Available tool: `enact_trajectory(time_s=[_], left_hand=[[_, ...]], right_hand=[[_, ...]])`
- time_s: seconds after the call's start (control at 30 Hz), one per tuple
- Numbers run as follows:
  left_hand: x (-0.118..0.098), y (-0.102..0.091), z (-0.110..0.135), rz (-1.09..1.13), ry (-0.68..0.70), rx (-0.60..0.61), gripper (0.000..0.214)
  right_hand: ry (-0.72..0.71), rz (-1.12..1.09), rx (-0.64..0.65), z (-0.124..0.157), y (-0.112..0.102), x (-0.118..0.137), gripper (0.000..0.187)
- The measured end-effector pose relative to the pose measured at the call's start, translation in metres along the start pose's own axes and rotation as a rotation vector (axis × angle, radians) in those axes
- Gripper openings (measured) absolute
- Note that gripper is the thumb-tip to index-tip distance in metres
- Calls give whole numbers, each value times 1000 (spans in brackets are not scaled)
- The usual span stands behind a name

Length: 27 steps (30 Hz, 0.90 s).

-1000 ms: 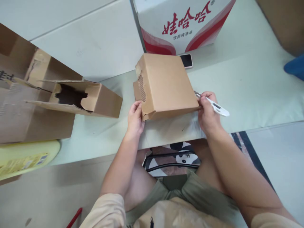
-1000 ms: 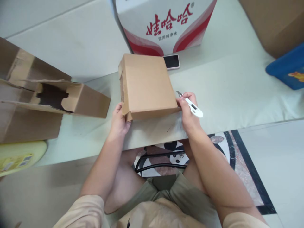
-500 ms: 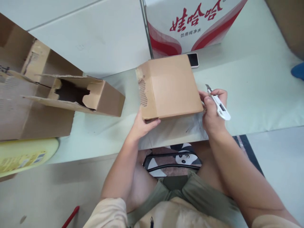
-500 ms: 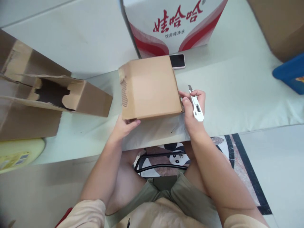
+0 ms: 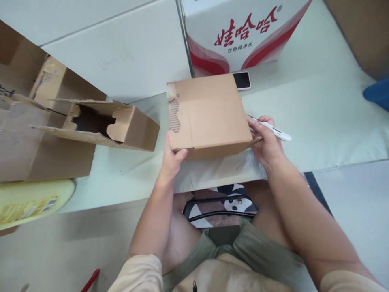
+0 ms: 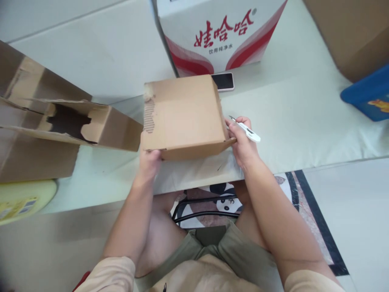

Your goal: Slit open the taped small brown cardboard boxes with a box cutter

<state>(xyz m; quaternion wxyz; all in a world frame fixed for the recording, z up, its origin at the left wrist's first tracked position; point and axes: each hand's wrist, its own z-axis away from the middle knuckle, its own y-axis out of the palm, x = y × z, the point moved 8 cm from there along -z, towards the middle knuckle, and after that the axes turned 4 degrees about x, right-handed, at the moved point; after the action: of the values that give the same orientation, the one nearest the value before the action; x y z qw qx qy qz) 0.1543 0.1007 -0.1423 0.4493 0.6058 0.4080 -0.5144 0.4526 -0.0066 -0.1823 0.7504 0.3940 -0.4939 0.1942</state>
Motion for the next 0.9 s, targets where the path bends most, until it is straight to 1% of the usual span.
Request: enact_trajectory(time_s=[0.07,0.13,0.2,0.27,0.33,0.4,0.47,0.53,0.6,0.67,0.77,0.8,0.87,0.9], left_hand=[[3,1,2,153,-45,-34,73],[0,3,2,217,-62,-37,57],[-2,7,0,214,-108,-5,43],[-1,8,-2,190,-170,22,39],[1,7,-4,164,-191,27,38],[4,5,-4,147,-174,15,37],[8,-1,-4,133,-139,-56,35],[10,-8,-4,123,-80,-154,36],[7,-12,-6,121,-5,-197,44],[2,-12,-10,99,42,-164,42],[-1,-15,-16,-29,28,-137,20],[-2,-15,-16,-69,17,-120,18],[-1,-12,-16,-95,7,-60,24],[-1,-8,-15,-81,6,-21,25]], right_hand=[[3,-5,23,3,4,1,61],[-44,3,19,5,6,5,61],[-104,9,0,7,3,11,60],[-156,15,-14,6,-1,15,59],[-210,36,-5,5,-5,18,56],[-270,99,35,4,-5,20,52],[-328,178,69,4,-4,20,48],[-393,221,59,5,-5,21,45],[-450,223,25,7,-7,23,44],[-468,216,16,7,-9,24,44],[-469,188,5,4,-15,27,43],[-477,175,-8,3,-18,30,43],[-500,163,-22,3,-23,37,43],[-501,168,-14,3,-24,40,44]])
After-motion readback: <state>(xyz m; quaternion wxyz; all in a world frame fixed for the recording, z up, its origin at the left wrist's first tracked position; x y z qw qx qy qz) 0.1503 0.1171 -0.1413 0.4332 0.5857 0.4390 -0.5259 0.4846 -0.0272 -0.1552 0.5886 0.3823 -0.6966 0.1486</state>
